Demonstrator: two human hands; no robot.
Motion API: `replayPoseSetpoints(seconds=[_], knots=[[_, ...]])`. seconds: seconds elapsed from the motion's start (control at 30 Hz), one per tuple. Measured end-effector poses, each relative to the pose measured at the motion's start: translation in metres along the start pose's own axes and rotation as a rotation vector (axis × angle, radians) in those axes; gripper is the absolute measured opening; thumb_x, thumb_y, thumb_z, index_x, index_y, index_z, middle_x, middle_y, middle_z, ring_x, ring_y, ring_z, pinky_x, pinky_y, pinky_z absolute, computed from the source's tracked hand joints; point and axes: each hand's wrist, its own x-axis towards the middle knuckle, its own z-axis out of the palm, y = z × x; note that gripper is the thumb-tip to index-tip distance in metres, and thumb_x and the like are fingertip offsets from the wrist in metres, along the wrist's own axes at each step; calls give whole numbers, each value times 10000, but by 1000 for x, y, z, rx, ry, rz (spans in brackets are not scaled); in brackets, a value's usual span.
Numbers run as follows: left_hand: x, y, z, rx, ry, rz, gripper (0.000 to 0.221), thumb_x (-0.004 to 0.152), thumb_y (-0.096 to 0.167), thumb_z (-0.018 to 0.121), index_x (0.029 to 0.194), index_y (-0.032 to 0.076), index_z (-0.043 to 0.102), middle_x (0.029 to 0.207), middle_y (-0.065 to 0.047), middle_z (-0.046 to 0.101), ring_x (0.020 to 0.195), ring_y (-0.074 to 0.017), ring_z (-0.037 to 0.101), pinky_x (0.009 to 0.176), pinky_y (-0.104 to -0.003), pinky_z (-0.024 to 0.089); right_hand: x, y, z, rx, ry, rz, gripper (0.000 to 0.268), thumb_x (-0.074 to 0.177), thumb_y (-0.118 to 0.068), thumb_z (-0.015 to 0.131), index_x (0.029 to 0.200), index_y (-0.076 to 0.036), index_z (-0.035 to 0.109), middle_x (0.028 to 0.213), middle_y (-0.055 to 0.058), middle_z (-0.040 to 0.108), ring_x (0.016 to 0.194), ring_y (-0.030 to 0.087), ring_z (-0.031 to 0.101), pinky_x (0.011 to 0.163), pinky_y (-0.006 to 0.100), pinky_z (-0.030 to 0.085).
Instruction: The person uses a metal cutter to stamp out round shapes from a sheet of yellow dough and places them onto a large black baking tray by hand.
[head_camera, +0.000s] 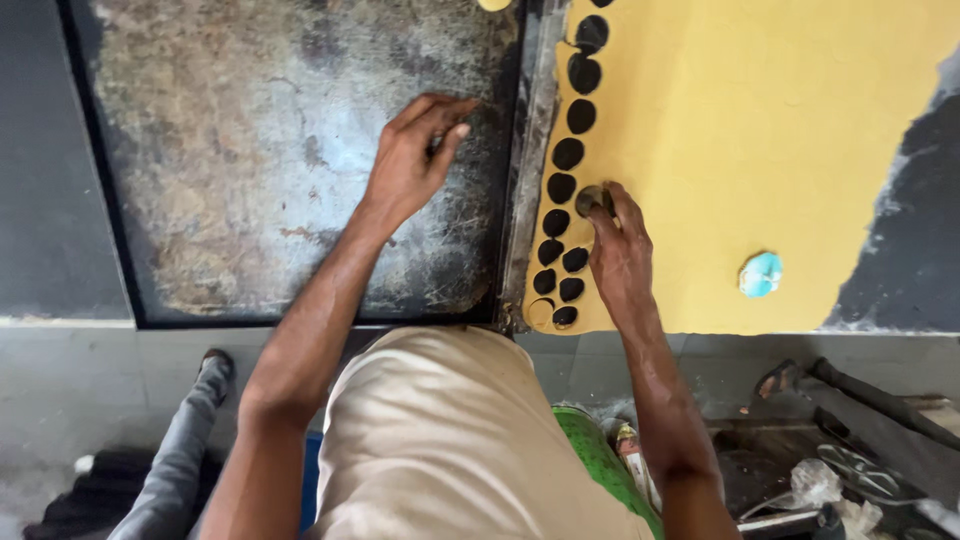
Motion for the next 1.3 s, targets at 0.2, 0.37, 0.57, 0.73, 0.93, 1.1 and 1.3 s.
replayPoseSetpoints(seconds=[0.2,0.37,0.57,0.73,0.93,1.1,1.3], knots=[[10,9,-11,6,-11,-67,244,1023,91,682,1263,73,720,1260,-105,708,794,-182,699,718,-307,625,34,26,-27,361,-175,282,223,945,-140,790,1097,13,733,1170,183,724,990,285,748,856,353,642],[8,-1,-21,-11,110,-67,268,1019,1,648,1282,21,691,1273,-149,675,1027,-280,727,820,-329,595,71,9,-13,361,-33,98,283,948,-240,832,1109,-20,759,1167,130,739,985,222,744,870,354,624],[50,-35,11,185,146,30,501,921,-156,525,1389,-4,620,1418,-185,598,1268,-339,626,1094,-375,565,169,-33,60,185,624,-310,399,866,-455,837,835,-80,704,938,54,727,952,290,627,794,400,545],[86,-47,26,342,29,163,560,883,-147,624,1408,46,615,1460,-155,587,1318,-321,568,1122,-382,498,180,-15,41,803,454,84,288,1069,-322,731,1055,-43,801,1106,77,769,1041,244,725,931,384,575],[83,-31,29,236,-24,139,737,798,123,898,1453,55,568,1402,-145,593,1267,-340,535,1125,-437,474,77,34,-19,388,194,124,127,1066,-73,696,1122,41,712,1216,189,717,1059,283,710,917,381,567],[81,-24,37,353,-85,210,824,729,141,916,1469,68,561,1410,-116,585,1219,-300,546,1118,-399,480,31,28,-10,459,163,251,94,1015,-19,730,1047,57,685,1218,196,702,1004,252,727,838,316,598],[81,-36,41,440,-64,300,714,806,118,904,1459,112,616,1352,-84,598,1236,-264,530,1122,-401,475,7,17,10,613,186,187,94,992,12,736,1053,55,679,1212,192,701,1033,255,725,852,312,600]])
